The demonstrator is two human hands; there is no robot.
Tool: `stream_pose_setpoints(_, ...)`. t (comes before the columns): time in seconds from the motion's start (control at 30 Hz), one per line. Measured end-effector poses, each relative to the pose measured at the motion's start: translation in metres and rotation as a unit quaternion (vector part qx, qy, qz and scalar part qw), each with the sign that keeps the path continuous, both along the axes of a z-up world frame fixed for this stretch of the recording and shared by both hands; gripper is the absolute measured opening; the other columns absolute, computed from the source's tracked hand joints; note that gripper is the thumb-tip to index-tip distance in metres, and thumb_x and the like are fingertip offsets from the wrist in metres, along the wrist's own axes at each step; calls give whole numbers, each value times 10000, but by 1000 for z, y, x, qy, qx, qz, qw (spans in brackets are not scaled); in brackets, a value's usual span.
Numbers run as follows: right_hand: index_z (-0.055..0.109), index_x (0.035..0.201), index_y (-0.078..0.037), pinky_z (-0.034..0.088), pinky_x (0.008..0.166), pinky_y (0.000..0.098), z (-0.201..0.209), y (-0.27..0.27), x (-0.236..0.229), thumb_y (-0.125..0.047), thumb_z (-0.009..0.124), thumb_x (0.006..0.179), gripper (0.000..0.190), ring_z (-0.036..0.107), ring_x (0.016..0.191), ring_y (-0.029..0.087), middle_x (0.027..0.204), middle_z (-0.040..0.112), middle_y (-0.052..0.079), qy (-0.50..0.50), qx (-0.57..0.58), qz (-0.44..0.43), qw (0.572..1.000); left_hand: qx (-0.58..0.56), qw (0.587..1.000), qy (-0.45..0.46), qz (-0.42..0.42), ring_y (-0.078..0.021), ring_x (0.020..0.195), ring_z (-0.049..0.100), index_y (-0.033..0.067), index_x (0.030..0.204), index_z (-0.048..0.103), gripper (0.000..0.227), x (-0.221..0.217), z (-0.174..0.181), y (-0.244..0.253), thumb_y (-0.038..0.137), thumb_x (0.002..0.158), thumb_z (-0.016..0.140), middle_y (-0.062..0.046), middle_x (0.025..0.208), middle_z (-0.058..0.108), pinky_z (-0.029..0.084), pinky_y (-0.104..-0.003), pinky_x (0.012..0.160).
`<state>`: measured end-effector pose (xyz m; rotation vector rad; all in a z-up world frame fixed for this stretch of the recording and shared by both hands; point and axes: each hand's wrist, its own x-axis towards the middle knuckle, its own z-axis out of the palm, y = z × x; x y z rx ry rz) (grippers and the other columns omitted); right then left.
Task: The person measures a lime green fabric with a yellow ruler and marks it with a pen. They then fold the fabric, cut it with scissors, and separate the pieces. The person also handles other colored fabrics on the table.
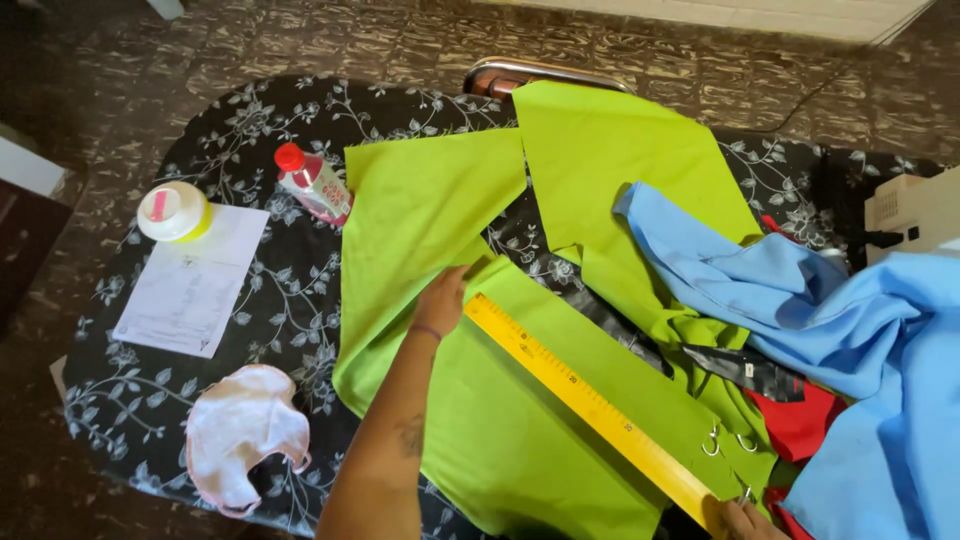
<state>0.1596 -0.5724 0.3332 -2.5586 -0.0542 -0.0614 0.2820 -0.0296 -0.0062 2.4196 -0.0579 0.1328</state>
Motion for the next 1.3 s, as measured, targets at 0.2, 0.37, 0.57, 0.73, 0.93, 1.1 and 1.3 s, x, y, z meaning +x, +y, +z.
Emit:
stream_pose_setpoints(0.2,609,1278,-400,622,841,361,-308,-81,-147,-499,777,778,537,739,1123,201,1397,626,-81,229,-261,-25,937,81,993,40,-74,-420,1518,435,-20,1573,475,593,70,-72,3,365,1146,329,-287,1602,496,339,-494,1268)
stream_pose_setpoints(0.37,623,1118,-315,616,728,536,-357,-83,-128,-313,774,680,462,727,953,332,1098,654,-36,116,-257,41,959,111,985,133,-22,-461,1482,463,8,1640,377,764,71,-51,31,537,1091,421,-311,1622,451,358,-510,1249)
stream_pose_setpoints(0.57,583,1191,-213,607,614,521,-360,-69,-97,-214,685,718,484,719,962,335,1088,661,54,129,-251,101,954,172,964,200,18,-480,1522,406,90,1679,331,857,72,-41,43,578,1015,566,-293,1630,451,320,-516,1267)
stream_pose_setpoints(0.73,606,1172,-208,582,578,523,-364,-59,-83,-231,687,686,493,736,954,365,1182,673,88,30,-232,135,963,162,983,-39,71,-458,1403,541,-6,1523,561,634,52,-46,0,197,932,669,-293,1562,545,425,-565,1155)
stream_pose_setpoints(0.93,587,971,-218,622,672,462,-336,-30,-64,-244,701,702,293,742,783,352,1002,658,42,10,-233,112,966,143,978,-107,-107,-459,1602,306,109,1648,474,809,-37,7,-117,538,987,656,-234,1753,323,287,-669,1231)
stream_pose_setpoints(1.1,605,972,-175,612,699,460,-328,-17,-52,-207,702,687,302,725,821,363,1001,668,74,-18,-218,114,969,208,968,-55,-129,-419,1619,280,181,1677,438,816,-45,-10,-123,678,1033,495,-202,1783,283,148,-643,1291)
stream_pose_setpoints(1.3,631,1067,-90,612,822,475,-346,-56,-92,-360,913,649,572,709,962,410,1041,638,157,-53,-144,4,988,233,966,-33,-111,-370,1646,261,235,1643,499,798,-46,-14,-123,726,1015,471,-144,1793,309,139,-612,1315)
